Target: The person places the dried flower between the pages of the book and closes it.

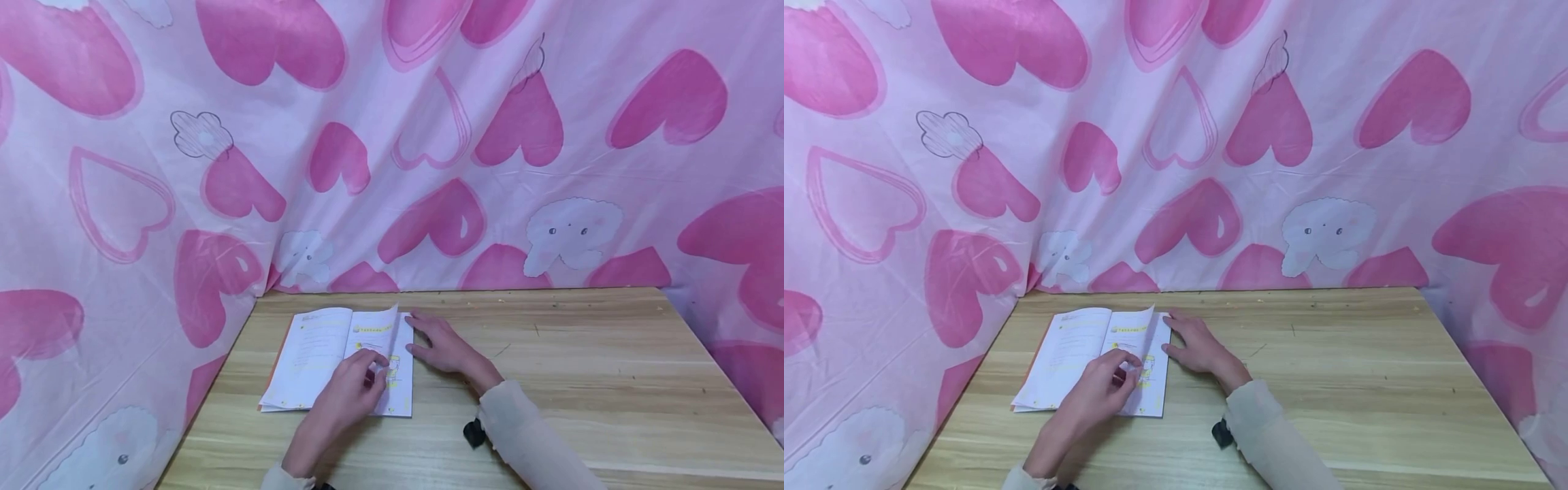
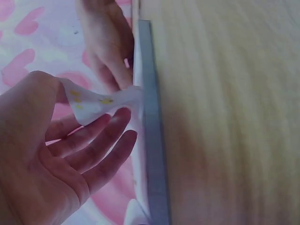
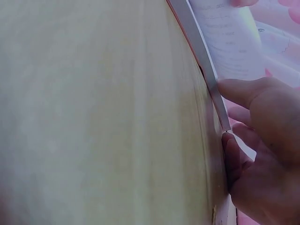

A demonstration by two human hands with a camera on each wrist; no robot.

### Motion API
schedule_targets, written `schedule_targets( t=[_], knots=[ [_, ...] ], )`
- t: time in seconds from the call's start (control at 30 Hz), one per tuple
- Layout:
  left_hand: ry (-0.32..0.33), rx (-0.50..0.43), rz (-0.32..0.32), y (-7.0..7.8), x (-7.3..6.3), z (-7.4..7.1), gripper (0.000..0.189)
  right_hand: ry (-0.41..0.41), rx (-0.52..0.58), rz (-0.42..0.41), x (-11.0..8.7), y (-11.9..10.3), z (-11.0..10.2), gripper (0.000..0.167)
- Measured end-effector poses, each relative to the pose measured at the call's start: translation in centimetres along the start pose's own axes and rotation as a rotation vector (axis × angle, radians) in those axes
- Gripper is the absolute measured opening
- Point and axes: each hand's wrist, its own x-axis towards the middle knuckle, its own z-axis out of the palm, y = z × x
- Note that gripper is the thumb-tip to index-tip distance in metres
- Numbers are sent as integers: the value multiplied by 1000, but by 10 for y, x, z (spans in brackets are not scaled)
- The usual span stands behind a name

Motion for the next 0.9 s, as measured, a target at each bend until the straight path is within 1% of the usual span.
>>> schedule_targets(
  t=[0.1, 0.17, 0.23, 0.3, 0.4, 0.57, 0.73, 0.9],
  knots=[
    [-9, -8, 6, 4, -3, -4, 31, -19, -26, -10, 0, 0, 0, 67],
    [-3, -5, 17, 7, -5, -6, 37, -27, -40, -22, 1, -1, 0, 67],
    [16, -4, 24, 11, -6, -8, 37, -36, -48, -26, 1, -1, -1, 67],
    [53, 4, 32, 15, -7, -10, 35, -36, -44, -23, 0, -2, -2, 67],
    [133, 19, 44, 21, -7, -16, 31, -39, -39, -12, 0, -2, -2, 68],
    [269, 40, 61, 27, -6, -30, 24, -39, -28, -10, -1, -2, -3, 68],
    [355, 66, 63, 25, -8, -46, 24, -44, -28, -11, -1, -1, -3, 68],
    [426, 134, 79, 18, -12, -59, 31, -48, -30, 3, 0, 1, -1, 69]
  ],
)
